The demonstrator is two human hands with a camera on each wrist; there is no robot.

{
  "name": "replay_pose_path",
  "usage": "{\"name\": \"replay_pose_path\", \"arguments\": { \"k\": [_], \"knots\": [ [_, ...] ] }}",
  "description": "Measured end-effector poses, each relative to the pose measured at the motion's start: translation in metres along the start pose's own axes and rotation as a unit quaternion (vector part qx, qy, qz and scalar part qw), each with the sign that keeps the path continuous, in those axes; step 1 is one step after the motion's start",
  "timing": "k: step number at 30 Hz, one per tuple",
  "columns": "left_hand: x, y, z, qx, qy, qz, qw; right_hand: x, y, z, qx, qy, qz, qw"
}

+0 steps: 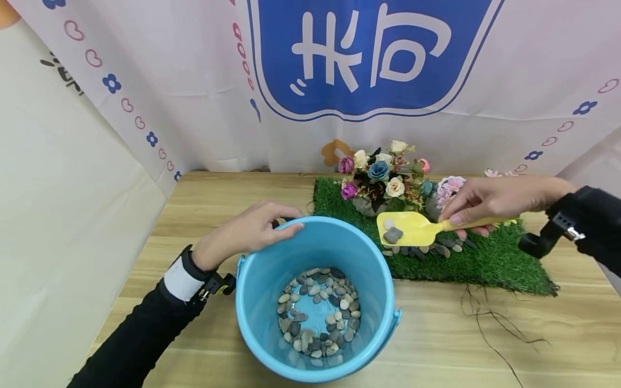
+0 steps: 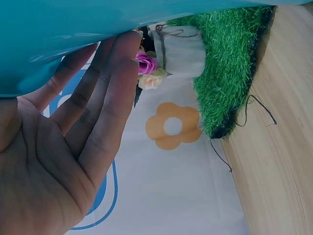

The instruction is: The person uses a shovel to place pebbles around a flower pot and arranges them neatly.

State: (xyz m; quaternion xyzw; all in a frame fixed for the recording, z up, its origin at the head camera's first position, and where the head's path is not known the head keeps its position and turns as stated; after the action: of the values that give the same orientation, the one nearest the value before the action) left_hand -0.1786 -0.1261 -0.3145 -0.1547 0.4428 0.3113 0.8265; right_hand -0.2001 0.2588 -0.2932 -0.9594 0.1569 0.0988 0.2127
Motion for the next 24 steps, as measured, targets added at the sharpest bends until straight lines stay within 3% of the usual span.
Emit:
{"name": "replay_pose_path", "arguments": {
  "k": [10,18,24],
  "knots": [
    [0.0,-0.001,-0.001,-0.004,0.004,-0.001,1.0,0.019,0.015,0.04,-0.042,0.015,0.014,0.9989],
    [0.0,-0.001,-0.001,-0.006,0.004,0.0,1.0,0.029,0.031,0.053,-0.016,-0.004,0.058,0.9982],
    [0.0,-0.001,-0.001,-0.002,-0.003,-0.002,1.0,0.034,0.039,0.06,0.027,-0.004,0.08,0.9964]
  ]
}}
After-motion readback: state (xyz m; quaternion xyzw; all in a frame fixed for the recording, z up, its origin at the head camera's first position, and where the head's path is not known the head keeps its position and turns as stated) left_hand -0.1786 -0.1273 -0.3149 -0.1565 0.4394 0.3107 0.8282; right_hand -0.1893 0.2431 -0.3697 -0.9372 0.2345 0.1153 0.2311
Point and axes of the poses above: each hand's wrist, its own y-axis towards the middle knuckle, its own x-axis out of the palm, z = x × y, the point moved 5 cm from there along y, towards the middle knuckle, and after that the axes turned 10 degrees about y, right-handed, at the moved point
